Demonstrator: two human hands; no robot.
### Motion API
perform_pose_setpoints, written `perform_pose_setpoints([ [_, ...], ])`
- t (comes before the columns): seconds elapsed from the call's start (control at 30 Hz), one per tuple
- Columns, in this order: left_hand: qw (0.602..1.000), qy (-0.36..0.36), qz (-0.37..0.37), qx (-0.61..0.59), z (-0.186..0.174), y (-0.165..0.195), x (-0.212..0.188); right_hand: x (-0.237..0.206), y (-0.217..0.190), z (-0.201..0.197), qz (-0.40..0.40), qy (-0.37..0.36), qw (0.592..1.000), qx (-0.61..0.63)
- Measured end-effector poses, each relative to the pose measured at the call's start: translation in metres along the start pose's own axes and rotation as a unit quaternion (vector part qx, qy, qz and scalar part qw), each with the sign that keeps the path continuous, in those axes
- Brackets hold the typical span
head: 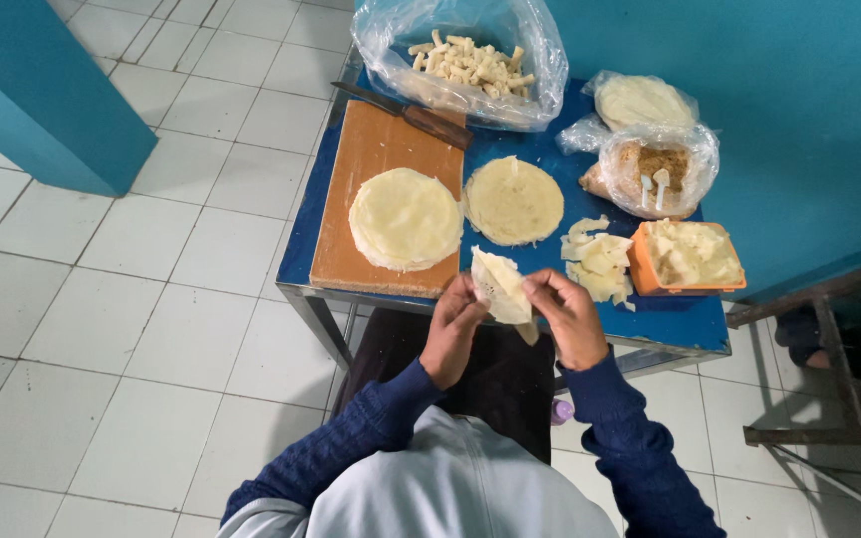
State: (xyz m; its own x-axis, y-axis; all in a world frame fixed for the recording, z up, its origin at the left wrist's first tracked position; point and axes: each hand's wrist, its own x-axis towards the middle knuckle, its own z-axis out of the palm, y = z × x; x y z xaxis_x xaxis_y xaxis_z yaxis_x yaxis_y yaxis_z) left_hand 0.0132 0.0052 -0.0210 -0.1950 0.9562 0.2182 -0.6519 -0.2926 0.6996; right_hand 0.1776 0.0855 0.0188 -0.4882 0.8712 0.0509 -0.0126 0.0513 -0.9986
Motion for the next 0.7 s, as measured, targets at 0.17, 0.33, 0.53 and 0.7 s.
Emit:
perform_pose_setpoints([
  [0.17, 0.992, 0.103, -0.076, 0.009, 0.002, -0.007, 0.005, -0.008, 0.003, 0.006, 0.031, -0.025, 0.999, 0.010],
  [0.33, 0.989, 0.066, -0.012, 0.130, 0.007, -0.012, 0.000, -0.016, -0.003, 0.013, 0.038, -0.011, 0.997, 0.062],
  [0.53, 0.996, 0.015, -0.033, 0.084, 0.010, -0.004, -0.012, -0.014, 0.001, 0.011, 0.015, 0.006, 1.000, 0.000],
  [0.7, 0.993, 0.033, -0.054, 0.105, 0.014, 0.004, -0.011, -0.016, 0.008, 0.013, 0.039, -0.011, 0.998, 0.043],
])
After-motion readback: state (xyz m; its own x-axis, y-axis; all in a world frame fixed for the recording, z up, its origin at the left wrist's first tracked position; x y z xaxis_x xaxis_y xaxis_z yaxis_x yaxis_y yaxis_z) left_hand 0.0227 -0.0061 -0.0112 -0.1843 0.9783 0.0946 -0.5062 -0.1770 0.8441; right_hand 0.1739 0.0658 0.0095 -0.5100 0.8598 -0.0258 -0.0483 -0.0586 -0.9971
